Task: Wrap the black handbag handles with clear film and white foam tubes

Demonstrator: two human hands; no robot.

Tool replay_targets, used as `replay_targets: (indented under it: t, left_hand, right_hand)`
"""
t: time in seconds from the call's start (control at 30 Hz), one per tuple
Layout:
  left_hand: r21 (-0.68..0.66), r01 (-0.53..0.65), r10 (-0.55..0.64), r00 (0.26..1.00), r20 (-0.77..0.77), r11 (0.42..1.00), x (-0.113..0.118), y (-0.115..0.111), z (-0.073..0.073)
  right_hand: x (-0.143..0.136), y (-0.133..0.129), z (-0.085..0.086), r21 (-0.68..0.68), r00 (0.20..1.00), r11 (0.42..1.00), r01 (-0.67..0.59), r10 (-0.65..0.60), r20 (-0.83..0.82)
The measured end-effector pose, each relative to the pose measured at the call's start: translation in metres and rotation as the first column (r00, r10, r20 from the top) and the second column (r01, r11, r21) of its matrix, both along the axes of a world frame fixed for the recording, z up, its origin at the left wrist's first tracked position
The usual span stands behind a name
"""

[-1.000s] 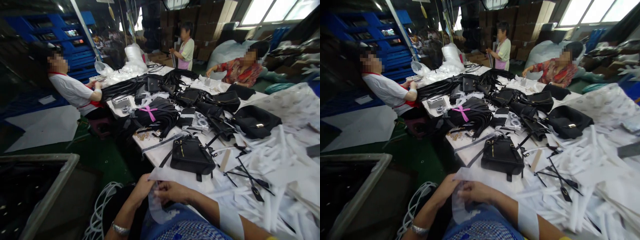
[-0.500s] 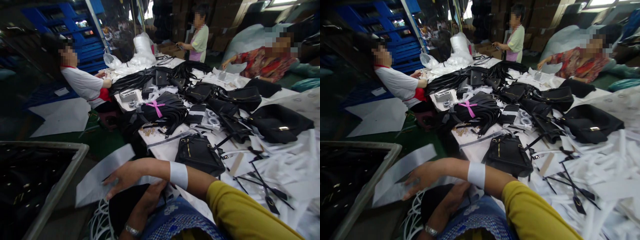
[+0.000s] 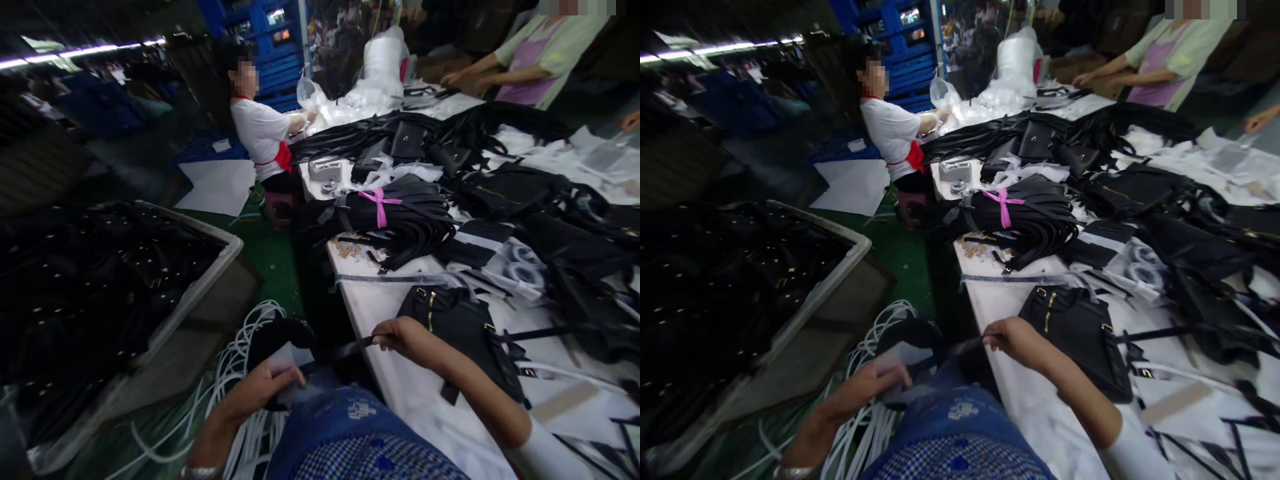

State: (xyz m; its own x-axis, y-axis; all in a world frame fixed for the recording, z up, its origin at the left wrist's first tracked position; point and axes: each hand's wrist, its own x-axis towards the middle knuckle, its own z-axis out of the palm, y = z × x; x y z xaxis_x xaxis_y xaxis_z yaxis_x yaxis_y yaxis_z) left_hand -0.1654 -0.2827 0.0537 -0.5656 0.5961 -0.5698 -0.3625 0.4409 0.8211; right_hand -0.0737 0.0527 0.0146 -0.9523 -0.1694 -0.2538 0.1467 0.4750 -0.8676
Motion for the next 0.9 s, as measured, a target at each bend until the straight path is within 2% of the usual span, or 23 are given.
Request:
replay_targets:
  t: [0.07,0.1,0.17,0.27,0.33,0.4,0.5,0.57,0.6,0.67,0.77,0.83,0.9]
  left_hand:
    - [-0.100,0.117,-0.122,0.992,-0.043,0.988,0.001,-0.017,0.005]
    - [-0.135,0.138,-0.146,0.988,-0.056,0.981,0.002,-0.020,0.006]
    - [-0.143,0.151,-0.165,0.982,-0.093,0.978,0.004,-0.014,0.007]
    - [-0.057,0.260,-0.265,0.958,-0.108,0.964,0.013,0.009,0.010]
    - [-0.020,0.274,-0.274,0.955,-0.117,0.962,0.017,0.021,0.012]
    - [-0.040,0.176,-0.179,0.976,-0.122,0.984,0.018,0.026,0.013]
    - [-0.090,-0.007,-0.009,0.984,-0.177,0.996,0.016,0.036,0.015]
    - [-0.046,-0.035,0.023,0.970,-0.241,0.998,0.015,0.050,0.018]
    - [0.001,-0.009,0.009,0.965,-0.262,1.000,0.015,0.058,0.020]
    - [0.104,-0.012,0.041,0.959,-0.281,0.994,0.015,0.077,0.023]
    - [0.200,-0.204,0.256,0.925,-0.280,0.958,0.015,0.097,0.025]
    - [0.220,-0.291,0.345,0.898,-0.272,0.931,0.014,0.104,0.026]
    - [0.222,-0.309,0.363,0.893,-0.268,0.925,0.012,0.108,0.026]
  right_hand:
    - [0.006,-0.002,0.008,0.044,1.000,0.999,-0.004,0.003,0.017]
    - [0.007,-0.009,0.014,0.043,0.999,0.999,-0.030,0.029,0.020]
    - [0.008,-0.034,0.026,0.000,0.995,0.996,-0.095,0.095,-0.012]
    - [0.002,-0.072,0.038,-0.215,0.979,0.956,-0.200,0.187,-0.079]
    - [0.003,-0.083,0.041,-0.364,0.980,0.911,-0.196,0.197,-0.036]
    - [0.011,-0.080,0.041,-0.432,0.990,0.896,-0.100,0.134,0.050]
    - [0.023,-0.068,0.041,-0.427,0.992,0.901,0.082,-0.033,0.122]
    - [0.025,-0.065,0.040,-0.436,0.988,0.889,0.137,-0.092,0.123]
    - [0.023,-0.066,0.038,-0.445,0.986,0.881,0.159,-0.121,0.113]
    - [0.019,-0.070,0.034,-0.462,0.963,0.846,0.266,-0.252,0.092]
    - [0.017,-0.074,0.026,-0.460,0.834,0.722,0.517,-0.546,0.081]
    - [0.019,-0.074,0.023,-0.451,0.781,0.676,0.583,-0.619,0.082]
    - [0.023,-0.075,0.023,-0.453,0.802,0.703,0.548,-0.595,0.047]
